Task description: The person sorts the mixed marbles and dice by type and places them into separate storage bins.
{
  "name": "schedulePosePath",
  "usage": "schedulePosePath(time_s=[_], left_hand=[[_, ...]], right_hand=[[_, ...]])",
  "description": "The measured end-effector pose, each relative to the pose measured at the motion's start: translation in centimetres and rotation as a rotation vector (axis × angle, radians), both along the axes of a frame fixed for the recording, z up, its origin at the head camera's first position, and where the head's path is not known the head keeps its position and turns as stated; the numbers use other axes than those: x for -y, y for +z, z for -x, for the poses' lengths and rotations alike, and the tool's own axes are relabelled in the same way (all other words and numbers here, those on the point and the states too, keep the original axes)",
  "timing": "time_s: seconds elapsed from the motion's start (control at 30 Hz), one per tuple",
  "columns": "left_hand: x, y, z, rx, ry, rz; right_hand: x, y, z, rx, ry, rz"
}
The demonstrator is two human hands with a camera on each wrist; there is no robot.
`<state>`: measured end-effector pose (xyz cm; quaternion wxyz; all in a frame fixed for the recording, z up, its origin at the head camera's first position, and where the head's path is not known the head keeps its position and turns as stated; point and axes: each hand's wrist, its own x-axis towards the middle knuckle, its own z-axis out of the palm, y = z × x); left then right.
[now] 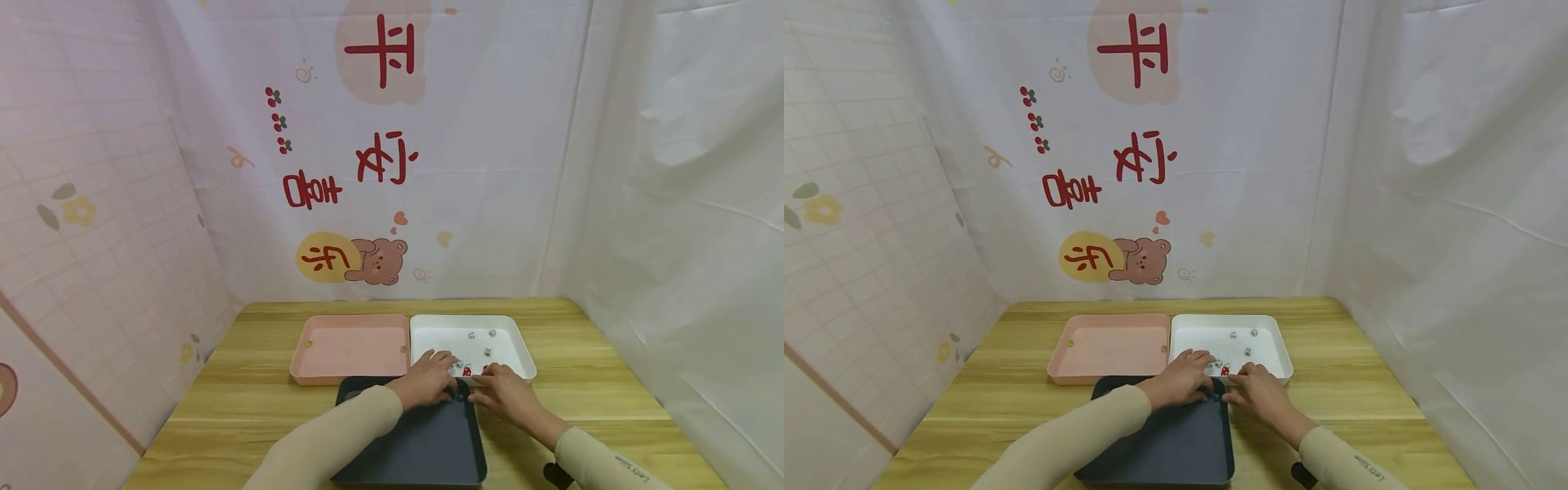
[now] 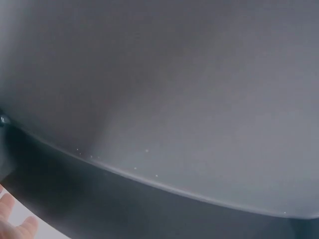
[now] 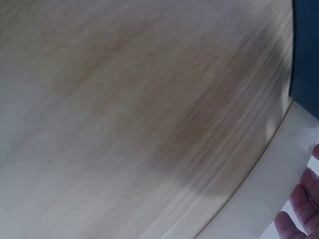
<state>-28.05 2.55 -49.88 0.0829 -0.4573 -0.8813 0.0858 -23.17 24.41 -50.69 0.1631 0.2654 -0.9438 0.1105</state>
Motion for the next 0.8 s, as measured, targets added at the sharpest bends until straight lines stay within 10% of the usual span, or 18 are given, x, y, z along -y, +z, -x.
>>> schedulePosePath(time_s=[0.8], left_hand=[[2.5,2.9,-0.2,0.106,-0.037,-0.16]], right_hand=[[0.2,0.3,-0.4,-0.016,0.006,0.001]])
